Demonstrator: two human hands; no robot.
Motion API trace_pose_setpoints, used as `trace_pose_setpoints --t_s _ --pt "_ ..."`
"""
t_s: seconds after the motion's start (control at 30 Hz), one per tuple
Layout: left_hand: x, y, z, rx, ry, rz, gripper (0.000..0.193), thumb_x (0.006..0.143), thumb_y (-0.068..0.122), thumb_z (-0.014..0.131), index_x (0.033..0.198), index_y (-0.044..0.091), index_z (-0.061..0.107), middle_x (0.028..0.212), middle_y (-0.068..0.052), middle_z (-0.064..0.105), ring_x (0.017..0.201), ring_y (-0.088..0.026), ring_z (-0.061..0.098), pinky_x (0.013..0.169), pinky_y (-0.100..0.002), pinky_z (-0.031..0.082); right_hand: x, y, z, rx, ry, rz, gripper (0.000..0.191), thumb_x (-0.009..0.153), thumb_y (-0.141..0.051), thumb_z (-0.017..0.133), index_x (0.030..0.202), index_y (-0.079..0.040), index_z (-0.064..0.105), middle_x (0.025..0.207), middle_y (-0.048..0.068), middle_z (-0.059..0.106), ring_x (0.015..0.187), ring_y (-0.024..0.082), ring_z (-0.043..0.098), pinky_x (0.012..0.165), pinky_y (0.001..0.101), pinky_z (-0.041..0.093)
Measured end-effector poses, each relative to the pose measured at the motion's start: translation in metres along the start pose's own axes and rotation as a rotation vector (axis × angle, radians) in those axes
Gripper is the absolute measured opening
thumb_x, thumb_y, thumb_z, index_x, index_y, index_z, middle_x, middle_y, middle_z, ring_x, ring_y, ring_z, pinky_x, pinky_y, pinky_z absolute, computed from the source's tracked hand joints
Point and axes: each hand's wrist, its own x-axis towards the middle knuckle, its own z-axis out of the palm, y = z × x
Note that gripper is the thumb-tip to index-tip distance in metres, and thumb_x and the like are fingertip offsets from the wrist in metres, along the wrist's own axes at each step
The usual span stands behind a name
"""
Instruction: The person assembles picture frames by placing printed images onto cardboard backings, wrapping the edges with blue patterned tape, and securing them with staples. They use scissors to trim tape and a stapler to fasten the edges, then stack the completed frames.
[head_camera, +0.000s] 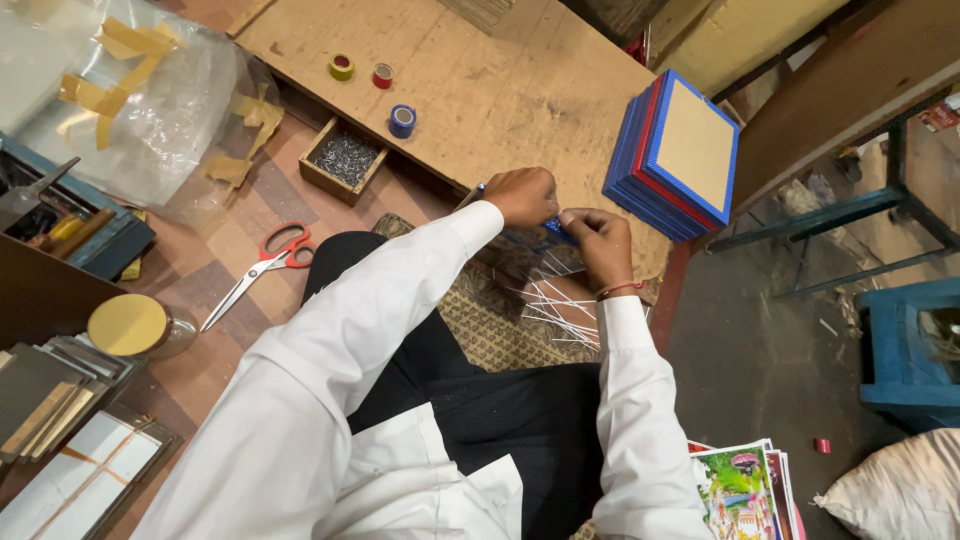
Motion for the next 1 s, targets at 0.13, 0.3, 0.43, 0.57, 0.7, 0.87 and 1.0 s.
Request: trace_pose_setpoints --t_s 0.13,0.3,0.43,0.57,0.7,0.87,1.0 --pt "0.0 -0.002 -0.001 -0.015 0.009 0.024 0.022 0.082 0.03 0.069 0.09 0.011 0.078 0.1 -0.015 0.075 0.1 -0.034 0.07 0.088 -0.047 0.053 0.005 0.005 -0.002 -0.026 -0.018 0.007 0.012 0.089 -0.004 0.073 0.094 0.006 0.078 0.083 0.006 0.075 0.073 0.008 0.064 0.069 0.0234 0.051" --pt "0.001 -0.004 0.002 -0.011 -0.002 0.018 0.023 0.085 0.032 0.072 0.09 0.01 0.076 0.1 -0.015 0.075 0.101 -0.034 0.07 0.088 -0.047 0.052 0.016 0.017 -0.002 -0.015 -0.034 0.043 0.01 0.088 -0.001 0.068 0.088 0.005 0.076 0.08 0.005 0.073 0.07 0.008 0.064 0.067 0.0232 0.051" --pt "0.001 -0.007 0.002 -0.077 0.027 0.017 0.021 0.086 0.032 0.071 0.09 0.012 0.077 0.098 -0.013 0.076 0.1 -0.033 0.071 0.088 -0.046 0.052 0.02 0.026 -0.005 -0.011 -0.033 0.043 0.009 0.088 0.0 0.067 0.086 0.004 0.075 0.079 0.004 0.072 0.069 0.008 0.063 0.066 0.0234 0.05" --pt "0.001 -0.006 -0.005 -0.121 -0.026 -0.002 0.027 0.085 0.039 0.074 0.089 0.012 0.078 0.094 -0.013 0.076 0.096 -0.032 0.072 0.085 -0.045 0.053 0.019 0.03 -0.007 0.001 -0.041 -0.008 0.01 0.089 -0.001 0.066 0.086 0.004 0.074 0.08 0.004 0.072 0.072 0.007 0.063 0.067 0.0224 0.05" --pt "0.003 -0.003 -0.01 -0.142 -0.011 0.017 0.022 0.076 0.033 0.078 0.086 0.013 0.08 0.091 -0.013 0.076 0.091 -0.03 0.072 0.082 -0.042 0.054 0.019 0.027 -0.006 -0.011 -0.031 -0.015 0.009 0.087 -0.001 0.067 0.086 0.004 0.074 0.08 0.003 0.072 0.072 0.007 0.063 0.067 0.022 0.051" --pt "0.008 -0.002 -0.011 -0.192 -0.087 -0.045 0.024 0.073 0.03 0.079 0.083 0.009 0.078 0.082 -0.017 0.075 0.078 -0.03 0.074 0.076 -0.041 0.056 0.016 0.021 -0.007 -0.047 -0.019 -0.001 0.01 0.088 -0.002 0.068 0.086 0.004 0.075 0.078 0.004 0.073 0.07 0.007 0.063 0.066 0.0221 0.05" --pt "0.01 -0.005 -0.008 -0.193 -0.051 -0.049 0.019 0.075 0.024 0.076 0.08 0.006 0.079 0.079 -0.018 0.075 0.075 -0.029 0.074 0.073 -0.04 0.056 0.015 0.023 -0.006 -0.028 -0.024 0.007 0.01 0.088 -0.002 0.068 0.086 0.004 0.075 0.078 0.004 0.072 0.069 0.008 0.062 0.065 0.0226 0.05"
